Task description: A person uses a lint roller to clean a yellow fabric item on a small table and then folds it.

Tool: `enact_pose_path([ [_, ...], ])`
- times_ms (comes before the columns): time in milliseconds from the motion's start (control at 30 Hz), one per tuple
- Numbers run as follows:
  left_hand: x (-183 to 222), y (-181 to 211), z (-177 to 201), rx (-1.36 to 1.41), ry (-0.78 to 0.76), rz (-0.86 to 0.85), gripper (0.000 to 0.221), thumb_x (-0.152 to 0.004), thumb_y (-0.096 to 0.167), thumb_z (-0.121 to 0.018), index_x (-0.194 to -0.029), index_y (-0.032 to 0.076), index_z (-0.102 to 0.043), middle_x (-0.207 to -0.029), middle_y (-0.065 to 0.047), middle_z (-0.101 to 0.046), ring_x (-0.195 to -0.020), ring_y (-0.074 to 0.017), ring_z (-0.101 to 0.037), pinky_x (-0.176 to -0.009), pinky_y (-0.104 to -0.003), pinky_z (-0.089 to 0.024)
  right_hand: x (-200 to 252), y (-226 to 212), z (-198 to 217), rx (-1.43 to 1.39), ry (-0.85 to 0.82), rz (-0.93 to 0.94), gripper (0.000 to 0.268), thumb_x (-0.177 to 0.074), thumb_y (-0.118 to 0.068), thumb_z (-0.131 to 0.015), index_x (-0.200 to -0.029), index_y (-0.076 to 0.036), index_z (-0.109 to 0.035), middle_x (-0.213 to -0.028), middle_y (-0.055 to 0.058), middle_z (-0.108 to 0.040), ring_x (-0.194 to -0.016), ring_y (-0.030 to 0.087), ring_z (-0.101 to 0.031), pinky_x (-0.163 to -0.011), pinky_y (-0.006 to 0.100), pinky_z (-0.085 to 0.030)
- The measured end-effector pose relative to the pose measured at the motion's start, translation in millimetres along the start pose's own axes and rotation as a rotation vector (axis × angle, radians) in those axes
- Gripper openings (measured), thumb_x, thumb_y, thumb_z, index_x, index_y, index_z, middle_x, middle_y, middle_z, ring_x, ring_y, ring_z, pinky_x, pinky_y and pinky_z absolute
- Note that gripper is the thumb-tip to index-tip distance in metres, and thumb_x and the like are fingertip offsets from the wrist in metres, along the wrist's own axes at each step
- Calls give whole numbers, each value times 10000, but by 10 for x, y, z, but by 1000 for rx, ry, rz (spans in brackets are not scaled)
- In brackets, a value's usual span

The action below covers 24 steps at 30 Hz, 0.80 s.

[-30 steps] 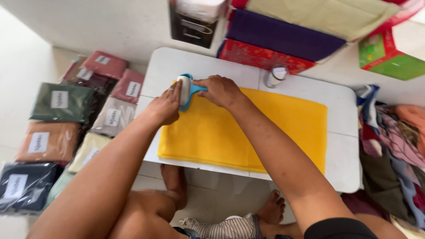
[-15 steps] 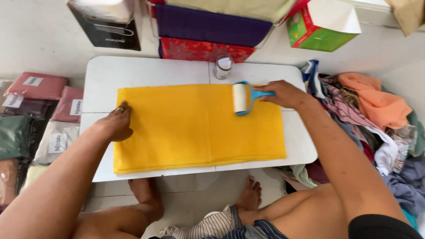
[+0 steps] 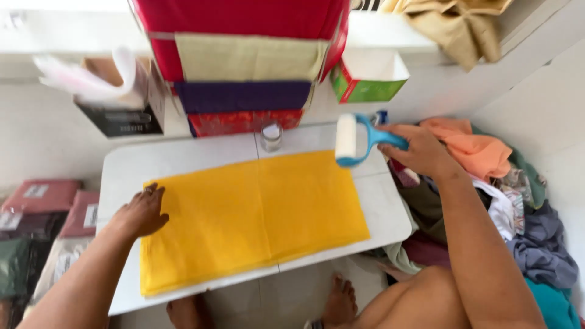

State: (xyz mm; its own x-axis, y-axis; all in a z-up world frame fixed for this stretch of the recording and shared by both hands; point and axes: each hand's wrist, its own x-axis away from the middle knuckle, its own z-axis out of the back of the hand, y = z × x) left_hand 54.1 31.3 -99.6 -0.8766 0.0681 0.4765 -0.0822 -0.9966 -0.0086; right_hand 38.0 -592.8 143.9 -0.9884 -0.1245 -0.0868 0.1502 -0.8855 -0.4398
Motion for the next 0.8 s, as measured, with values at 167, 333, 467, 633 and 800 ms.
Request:
enact_pose_path([
  [167, 191, 201, 560, 68, 80, -123, 658, -929, 311, -643, -1520, 95, -448, -1465, -179, -560, -1376, -345, -554, -1114, -501, -515, -353, -272, 263, -77, 415, -75, 530, -978, -306, -665, -1484, -260, -514, -1134, 157, -643, -1041, 355, -624, -877, 517, -472],
  [333, 385, 517, 732, 49, -9, -75, 368, -925, 256, -692, -1290, 287, -661, -1262, 98, -731, -1146, -102, -729, -1051, -285, -594, -737, -307, 87, 63, 376, -215, 570, -963, -154, -561, -1467, -69, -309, -1201, 291, -645, -1004, 490, -653, -870, 579, -486],
  [467, 696, 659, 649, 58, -94, -169, 244, -943, 228, -662, -1171, 283, -728, -1181, 109, -755, -1077, -99, -751, -963, -250, -624, -771, -243, -68, 407, 451, -141, 644, -905, -302, -718, -1422, -90, -398, -1037, 223, -698, -849, 438, -686, -769, 537, -504],
  [633, 1024, 539, 138, 45, -99, -300, 278, -918, 366, -716, -1175, 263, -697, -1150, 80, -750, -1032, -136, -750, -918, -320, -632, -183, -791, -78, 561, 598, 163, 926, -868, -343, -932, -1542, -38, -377, -1504, 339, -334, -1375, 529, -332, -1050, 775, -137],
  [800, 1657, 656, 134, -118, 22, -442, 740, -814, 486, -828, -1387, 148, -505, -1324, -111, -563, -1295, -318, -584, -1045, -426, -558, 318, -274, -1000, 398, 142, 550, 566, -789, -644, -729, -1117, -184, -688, -964, 64, -684, -870, 309, -693, -892, 480, -510],
])
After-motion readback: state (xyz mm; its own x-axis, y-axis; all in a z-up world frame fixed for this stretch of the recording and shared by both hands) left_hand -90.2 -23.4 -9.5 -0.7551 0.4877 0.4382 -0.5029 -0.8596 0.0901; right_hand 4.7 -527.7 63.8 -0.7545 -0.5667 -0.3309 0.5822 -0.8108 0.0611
